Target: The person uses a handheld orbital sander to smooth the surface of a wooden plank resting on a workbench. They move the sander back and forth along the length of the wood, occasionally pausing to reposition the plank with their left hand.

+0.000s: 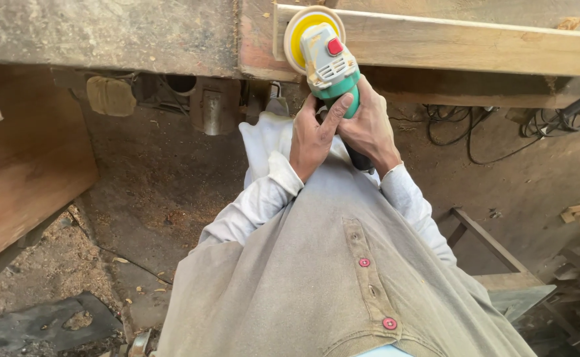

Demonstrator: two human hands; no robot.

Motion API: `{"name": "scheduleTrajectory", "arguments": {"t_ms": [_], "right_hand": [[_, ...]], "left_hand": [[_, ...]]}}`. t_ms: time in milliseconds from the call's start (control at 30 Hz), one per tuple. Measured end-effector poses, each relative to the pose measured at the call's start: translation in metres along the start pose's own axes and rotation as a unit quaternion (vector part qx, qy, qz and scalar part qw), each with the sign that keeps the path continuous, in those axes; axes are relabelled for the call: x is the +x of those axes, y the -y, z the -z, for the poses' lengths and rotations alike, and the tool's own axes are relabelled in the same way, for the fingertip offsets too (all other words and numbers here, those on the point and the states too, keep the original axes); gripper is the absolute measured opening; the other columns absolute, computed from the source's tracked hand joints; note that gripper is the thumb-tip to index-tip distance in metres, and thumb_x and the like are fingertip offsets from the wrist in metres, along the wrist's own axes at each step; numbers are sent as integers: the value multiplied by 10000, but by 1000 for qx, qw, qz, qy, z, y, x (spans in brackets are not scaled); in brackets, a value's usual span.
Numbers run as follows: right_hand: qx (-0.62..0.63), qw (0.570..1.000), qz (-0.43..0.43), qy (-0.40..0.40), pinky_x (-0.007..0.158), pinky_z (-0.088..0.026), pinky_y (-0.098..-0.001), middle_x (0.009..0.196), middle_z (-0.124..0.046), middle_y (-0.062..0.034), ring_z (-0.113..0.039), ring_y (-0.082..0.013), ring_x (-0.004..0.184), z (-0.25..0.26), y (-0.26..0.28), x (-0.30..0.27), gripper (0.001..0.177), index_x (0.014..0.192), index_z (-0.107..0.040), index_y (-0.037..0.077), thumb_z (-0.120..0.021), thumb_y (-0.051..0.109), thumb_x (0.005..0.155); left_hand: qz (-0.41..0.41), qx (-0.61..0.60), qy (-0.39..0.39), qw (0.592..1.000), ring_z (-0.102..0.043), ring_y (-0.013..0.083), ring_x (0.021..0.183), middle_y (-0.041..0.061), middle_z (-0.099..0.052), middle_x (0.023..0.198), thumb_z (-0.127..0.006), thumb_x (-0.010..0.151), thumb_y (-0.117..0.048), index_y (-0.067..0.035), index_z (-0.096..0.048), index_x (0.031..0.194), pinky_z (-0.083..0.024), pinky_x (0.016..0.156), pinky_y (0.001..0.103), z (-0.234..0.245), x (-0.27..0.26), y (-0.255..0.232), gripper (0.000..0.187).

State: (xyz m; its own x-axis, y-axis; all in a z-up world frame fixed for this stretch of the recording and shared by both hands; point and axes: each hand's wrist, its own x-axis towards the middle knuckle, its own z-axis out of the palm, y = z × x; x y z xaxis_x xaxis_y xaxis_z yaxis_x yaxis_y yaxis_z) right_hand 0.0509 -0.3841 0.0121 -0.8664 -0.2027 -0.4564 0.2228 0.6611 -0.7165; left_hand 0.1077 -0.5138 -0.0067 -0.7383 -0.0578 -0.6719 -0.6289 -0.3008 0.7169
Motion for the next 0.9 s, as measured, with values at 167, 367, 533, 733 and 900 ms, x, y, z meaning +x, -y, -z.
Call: {"name": "scheduleTrajectory", "arguments": {"t_ms": [167,367,533,733,900], "right_hand": [[4,1000,-7,-3,739,-603,-554,843,-695,-172,-771,-352,812,11,-8,1,262,1152,-654,124,-811,279,1011],[14,1000,-12,-23,752,-593,-578,883,-687,-209,-770,-375,850,37,-8,-6,249,1173,-650,99,-779,259,1032],[21,998,-30,-44,781,-614,-574,913,-679,-205,-753,-352,878,52,-38,-13,231,1196,-649,96,-754,240,1048],[8,998,-20,-63,786,-577,-554,954,-639,-214,-689,-296,916,75,-112,-21,306,1220,-658,61,-859,182,1023],[32,996,-22,-85,797,-582,-534,971,-659,-130,-676,-233,963,91,-162,-28,327,1224,-675,76,-921,158,1025]], "left_hand": [[-1,16,3,1000,-680,532,1493,377,-753,1468,-823,1057,-634,48,-662,1528,-566,1259,657,-14,8,2,844],[20,30,18,999,-716,526,1443,365,-786,1414,-813,1028,-676,30,-680,1495,-603,1223,646,-43,7,8,857],[62,70,44,995,-735,570,1383,371,-809,1361,-755,965,-777,21,-679,1465,-596,1211,687,-69,7,-3,944],[83,118,77,986,-766,516,1369,290,-845,1349,-742,937,-813,-67,-690,1449,-613,1215,661,-103,18,7,906],[85,139,98,982,-782,512,1351,281,-851,1334,-706,941,-826,-92,-684,1416,-617,1213,648,-129,26,14,875]]}}
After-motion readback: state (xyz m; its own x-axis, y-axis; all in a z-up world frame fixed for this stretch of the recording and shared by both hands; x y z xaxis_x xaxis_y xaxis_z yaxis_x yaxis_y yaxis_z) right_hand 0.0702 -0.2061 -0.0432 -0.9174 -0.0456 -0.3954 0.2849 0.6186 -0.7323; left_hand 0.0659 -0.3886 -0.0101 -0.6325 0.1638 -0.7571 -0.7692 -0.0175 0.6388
